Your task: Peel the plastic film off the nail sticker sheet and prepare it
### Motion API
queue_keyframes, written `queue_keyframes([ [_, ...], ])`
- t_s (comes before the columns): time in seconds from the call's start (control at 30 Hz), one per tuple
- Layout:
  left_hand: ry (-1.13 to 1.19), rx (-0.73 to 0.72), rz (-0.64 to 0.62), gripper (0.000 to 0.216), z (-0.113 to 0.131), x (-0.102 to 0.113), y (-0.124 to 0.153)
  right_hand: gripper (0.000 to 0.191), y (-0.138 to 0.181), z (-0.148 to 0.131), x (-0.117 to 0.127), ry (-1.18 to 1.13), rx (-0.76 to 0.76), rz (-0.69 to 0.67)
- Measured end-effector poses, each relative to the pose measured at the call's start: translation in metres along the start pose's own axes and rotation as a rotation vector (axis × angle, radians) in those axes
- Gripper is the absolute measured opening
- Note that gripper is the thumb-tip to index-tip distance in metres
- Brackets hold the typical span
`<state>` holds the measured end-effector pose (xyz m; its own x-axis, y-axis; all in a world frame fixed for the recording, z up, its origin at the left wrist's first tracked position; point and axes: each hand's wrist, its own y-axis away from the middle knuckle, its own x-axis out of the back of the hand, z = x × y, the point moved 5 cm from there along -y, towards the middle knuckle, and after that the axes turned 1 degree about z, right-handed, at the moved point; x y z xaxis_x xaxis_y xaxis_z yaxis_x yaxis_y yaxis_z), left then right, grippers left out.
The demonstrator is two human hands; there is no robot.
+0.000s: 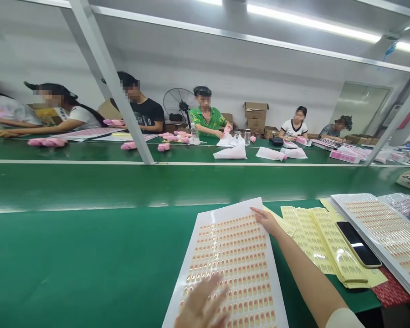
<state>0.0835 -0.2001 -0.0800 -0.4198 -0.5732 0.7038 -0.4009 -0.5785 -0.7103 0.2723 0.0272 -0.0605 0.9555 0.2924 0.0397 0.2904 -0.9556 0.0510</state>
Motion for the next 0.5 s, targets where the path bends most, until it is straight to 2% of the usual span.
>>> queue_keyframes([
  [0.1, 0.183, 0.753, 0.177, 0.046, -0.079, 0.014, -0.030, 0.051, 0.015, 0.001, 0.004, -0.081, -0.008, -0.063],
  [0.13, 0.286, 1.010, 0.226, 0.051, -0.099, 0.011, -0.034, 0.055, 0.020, 0.002, 0.006, -0.109, -0.009, -0.070],
  [0.17, 0.418, 1.172, 0.223, 0.057, -0.111, 0.004, -0.040, 0.058, 0.024, 0.002, 0.008, -0.134, -0.009, -0.072],
  [0.23, 0.652, 1.299, 0.190, 0.064, -0.122, -0.010, -0.054, 0.062, 0.032, 0.004, 0.012, -0.182, -0.019, -0.082],
  [0.33, 0.958, 1.332, 0.174, 0.078, -0.127, -0.019, -0.067, 0.063, 0.041, 0.005, 0.017, -0.245, -0.056, -0.125],
  [0.4, 0.987, 1.339, 0.175, 0.089, -0.132, -0.013, -0.065, 0.065, 0.047, 0.002, 0.020, -0.259, -0.083, -0.153],
  [0.5, 0.871, 1.275, 0.115, 0.071, -0.137, 0.005, -0.062, 0.070, 0.056, -0.006, 0.026, -0.204, -0.106, -0.180],
])
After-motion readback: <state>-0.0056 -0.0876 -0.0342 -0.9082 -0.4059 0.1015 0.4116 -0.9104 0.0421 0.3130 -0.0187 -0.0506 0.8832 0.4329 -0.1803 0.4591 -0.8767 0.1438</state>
